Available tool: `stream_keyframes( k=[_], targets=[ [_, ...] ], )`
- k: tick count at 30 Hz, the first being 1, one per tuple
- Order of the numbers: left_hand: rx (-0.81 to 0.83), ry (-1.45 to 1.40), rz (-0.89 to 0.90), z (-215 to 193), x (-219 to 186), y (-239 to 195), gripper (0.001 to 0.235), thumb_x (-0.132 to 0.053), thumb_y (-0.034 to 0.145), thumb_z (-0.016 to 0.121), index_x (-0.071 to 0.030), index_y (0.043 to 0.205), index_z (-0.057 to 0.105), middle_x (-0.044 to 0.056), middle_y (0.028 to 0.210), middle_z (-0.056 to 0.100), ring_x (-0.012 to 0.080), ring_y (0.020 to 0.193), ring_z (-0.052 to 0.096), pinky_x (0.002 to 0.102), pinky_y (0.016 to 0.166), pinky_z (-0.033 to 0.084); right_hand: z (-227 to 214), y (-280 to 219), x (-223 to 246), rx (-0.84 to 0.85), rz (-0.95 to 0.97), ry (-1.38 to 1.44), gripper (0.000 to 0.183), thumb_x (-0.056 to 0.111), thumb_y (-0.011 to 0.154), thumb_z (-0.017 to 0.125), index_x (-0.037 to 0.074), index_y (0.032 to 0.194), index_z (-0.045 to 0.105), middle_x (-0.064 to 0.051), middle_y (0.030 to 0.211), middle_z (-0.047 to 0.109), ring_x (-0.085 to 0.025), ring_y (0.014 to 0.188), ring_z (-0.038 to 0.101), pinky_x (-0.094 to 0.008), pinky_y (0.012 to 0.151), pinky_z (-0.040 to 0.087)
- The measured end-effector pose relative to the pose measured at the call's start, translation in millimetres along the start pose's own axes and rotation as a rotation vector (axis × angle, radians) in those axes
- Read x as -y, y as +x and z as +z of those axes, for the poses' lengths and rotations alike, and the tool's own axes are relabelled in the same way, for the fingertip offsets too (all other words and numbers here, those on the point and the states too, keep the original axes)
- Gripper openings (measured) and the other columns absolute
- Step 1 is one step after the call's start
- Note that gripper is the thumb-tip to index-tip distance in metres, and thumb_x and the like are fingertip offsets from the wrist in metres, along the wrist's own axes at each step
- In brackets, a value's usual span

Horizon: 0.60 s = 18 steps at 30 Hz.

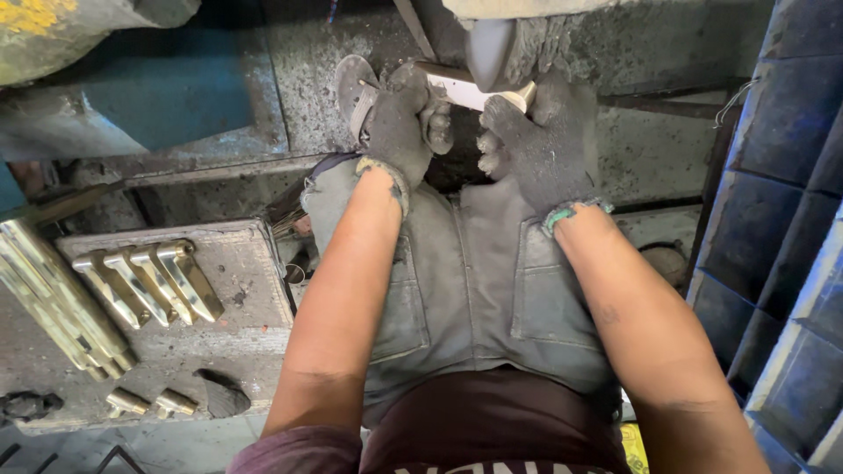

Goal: The person uses a abrasive wheel to polish various brass fixtures, turning the objects to treat different surfaces.

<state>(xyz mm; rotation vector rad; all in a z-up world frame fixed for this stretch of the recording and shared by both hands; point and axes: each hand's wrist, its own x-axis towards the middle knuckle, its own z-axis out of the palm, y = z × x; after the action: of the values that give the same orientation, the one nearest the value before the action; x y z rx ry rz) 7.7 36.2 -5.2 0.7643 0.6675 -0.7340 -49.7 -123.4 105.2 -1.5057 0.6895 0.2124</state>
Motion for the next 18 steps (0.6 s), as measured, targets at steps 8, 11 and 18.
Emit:
stream_keyframes(
  k=[8,11,18],
  targets=[
    [0.133,-0.043,0.165,-15,1,13,0.023,-0.025,0.107,0.051,-0.005,0.101,0.06,0.006,0.077,0.06,0.0144,0.06,0.054,0.027,0.048,0.043,5,8,-4,0.111,-0.007,0.145,0.015,0.012,0.1,0.066,0.001,0.104,0.057,-0.007,0.084,0.068,-0.011,0.06,0.066,-0.027,0.046,0.056],
    [0.05,0.036,0.103,3,-13,-9,0.025,-0.031,0.103,0.051,-0.008,0.095,0.058,0.004,0.072,0.06,0.0136,0.055,0.054,0.025,0.045,0.044,-2,-8,11,0.146,-0.073,0.151,0.016,0.012,0.099,0.068,0.0,0.103,0.057,-0.006,0.085,0.07,-0.011,0.063,0.068,-0.027,0.05,0.06],
    [0.461,0.801,0.724,5,-14,-152,0.023,-0.03,0.105,0.058,-0.008,0.104,0.064,0.005,0.086,0.067,0.0161,0.077,0.062,0.032,0.079,0.049,-59,-71,-8,0.479,-0.403,0.057,0.051,0.009,0.091,0.075,-0.001,0.135,0.053,-0.009,0.101,0.064,-0.014,0.082,0.07,-0.031,0.069,0.061]
  ],
)
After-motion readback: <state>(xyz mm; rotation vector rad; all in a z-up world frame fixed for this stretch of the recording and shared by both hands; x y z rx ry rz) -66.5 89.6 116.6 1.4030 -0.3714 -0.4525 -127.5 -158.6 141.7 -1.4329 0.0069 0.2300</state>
